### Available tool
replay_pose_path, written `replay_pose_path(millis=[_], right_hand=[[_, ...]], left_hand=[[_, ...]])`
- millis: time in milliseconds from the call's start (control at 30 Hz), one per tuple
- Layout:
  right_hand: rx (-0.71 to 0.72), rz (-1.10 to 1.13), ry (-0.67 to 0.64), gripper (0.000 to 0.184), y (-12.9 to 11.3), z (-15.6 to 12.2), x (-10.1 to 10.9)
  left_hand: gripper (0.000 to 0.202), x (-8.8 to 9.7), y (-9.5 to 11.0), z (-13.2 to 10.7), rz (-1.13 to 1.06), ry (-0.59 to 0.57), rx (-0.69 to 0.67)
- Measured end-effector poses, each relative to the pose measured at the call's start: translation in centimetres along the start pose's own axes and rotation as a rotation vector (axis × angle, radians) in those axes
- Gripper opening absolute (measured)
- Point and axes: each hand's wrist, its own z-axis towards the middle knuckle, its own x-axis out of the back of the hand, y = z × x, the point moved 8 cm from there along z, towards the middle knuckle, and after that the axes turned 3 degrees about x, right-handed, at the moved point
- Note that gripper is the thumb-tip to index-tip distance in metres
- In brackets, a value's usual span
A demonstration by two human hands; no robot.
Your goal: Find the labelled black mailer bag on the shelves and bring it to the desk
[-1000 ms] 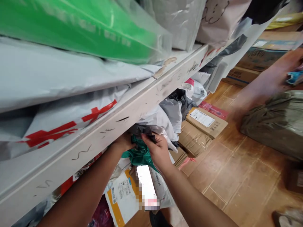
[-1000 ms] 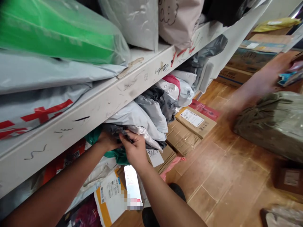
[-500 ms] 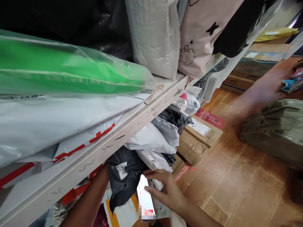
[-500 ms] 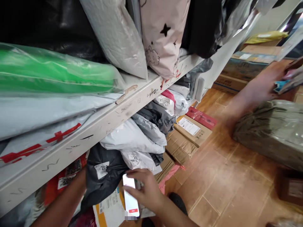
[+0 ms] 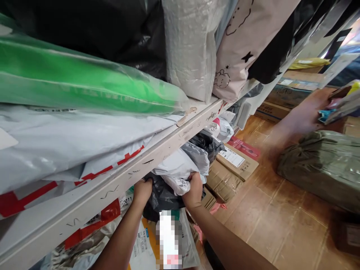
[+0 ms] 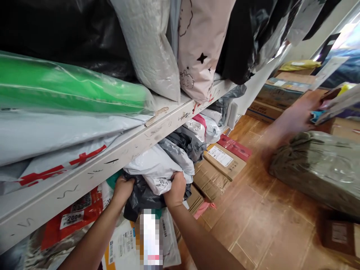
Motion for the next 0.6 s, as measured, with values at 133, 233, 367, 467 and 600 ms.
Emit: replay_pose_path(millis=[133,233,367,467,600], right_hand=[[-0.029,-0.024,-0.020,0.024,-0.5,0.9,-0.9],[-0.051,-0.044,-0.040,0.019,-1.2,1.9,-2.5],[-0.058,-0.053,-0.110,0.010,-1.4,3.7,-5.7],[-0.021,-0.016,-0.218,0.007,-1.0,3.5,-6.5],[0.123,0.104,-0.409,0.028,-1.6,-1.0,-2.6]], left_hand=[[0.012,-0.3,-0.3,-1.2,-0.105,0.000,0.003],[0.014,-0.4,0.0,-2.5,-0.157,-0.032,-0.018],[0.024,0.0,-0.3,-5.1,-0.199,-0.079,-0.021],[0.032,0.4,-1.5,-6.8,-0.274,-0.089,0.060],[0.026,0.7,-3.2,-8.5,-0.469,-0.099,0.333]])
